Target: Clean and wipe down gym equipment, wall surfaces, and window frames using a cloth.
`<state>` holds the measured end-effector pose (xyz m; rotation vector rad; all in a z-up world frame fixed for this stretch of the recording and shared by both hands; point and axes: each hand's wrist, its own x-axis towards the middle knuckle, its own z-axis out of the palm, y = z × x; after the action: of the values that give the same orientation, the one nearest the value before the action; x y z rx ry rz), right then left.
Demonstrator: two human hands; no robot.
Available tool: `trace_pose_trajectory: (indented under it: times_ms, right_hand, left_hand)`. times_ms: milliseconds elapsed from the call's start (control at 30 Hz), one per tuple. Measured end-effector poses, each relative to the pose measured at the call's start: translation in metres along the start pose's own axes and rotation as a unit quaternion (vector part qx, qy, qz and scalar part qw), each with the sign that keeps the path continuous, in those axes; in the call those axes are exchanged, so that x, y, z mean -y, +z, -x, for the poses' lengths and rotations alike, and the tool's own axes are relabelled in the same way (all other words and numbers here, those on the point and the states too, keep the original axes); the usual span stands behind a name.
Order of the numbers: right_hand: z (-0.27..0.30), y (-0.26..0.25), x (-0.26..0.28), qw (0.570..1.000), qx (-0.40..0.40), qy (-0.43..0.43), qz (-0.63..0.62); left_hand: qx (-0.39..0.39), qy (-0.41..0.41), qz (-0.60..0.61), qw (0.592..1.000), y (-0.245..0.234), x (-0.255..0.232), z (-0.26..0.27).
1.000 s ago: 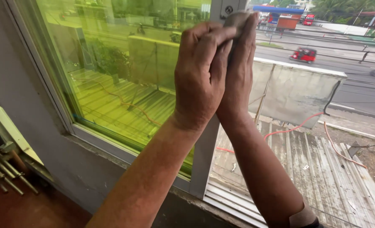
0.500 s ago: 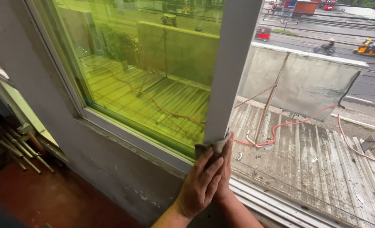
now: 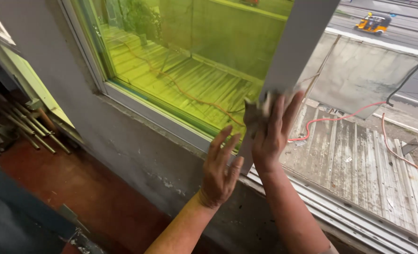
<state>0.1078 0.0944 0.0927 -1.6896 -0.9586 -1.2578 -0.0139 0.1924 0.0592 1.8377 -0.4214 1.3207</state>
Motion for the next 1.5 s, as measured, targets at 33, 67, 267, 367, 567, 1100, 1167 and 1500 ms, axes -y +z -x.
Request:
trace_pose_trajectory:
  times_ms: [33, 67, 267, 367, 567, 1100, 1167, 1500]
  right_hand:
    - [0.022, 0.003, -0.011, 1.0, 0.0, -0.008, -0.007]
    - [0.043, 0.007, -0.021, 1.0, 0.0, -0.016, -0.015]
    - [0.138, -0.022, -0.026, 0.993, 0.115, 0.021, 0.027]
    - [0.122, -0.027, 0.005, 0.993, 0.095, -0.054, 0.036]
    - [0.088, 0.042, 0.022, 0.92, 0.366, -0.129, 0.048]
    - [0.112, 0.215, 0.029, 0.868, 0.365, -0.299, 0.156]
    - [0.116, 0.229, 0.027, 0.883, 0.385, -0.257, 0.076]
    - [0.134, 0.108, 0.017, 0.872, 0.47, -0.126, -0.064]
  left_hand:
    - [-0.025, -0.028, -0.005, 0.999, 0.0, 0.009, 0.01]
    - [-0.049, -0.056, -0.01, 0.997, 0.0, 0.018, 0.018]
    - [-0.14, -0.293, -0.016, 0.946, -0.004, 0.058, 0.089]
    - [-0.189, -0.353, 0.016, 0.916, 0.002, 0.074, 0.106]
    - [-0.185, -0.361, -0.01, 0.914, -0.018, 0.068, 0.101]
    - [-0.204, -0.403, -0.025, 0.892, -0.03, 0.086, 0.122]
    - [-0.207, -0.369, -0.071, 0.903, -0.026, 0.093, 0.113]
    - [-0.158, -0.319, -0.115, 0.928, -0.031, 0.05, 0.128]
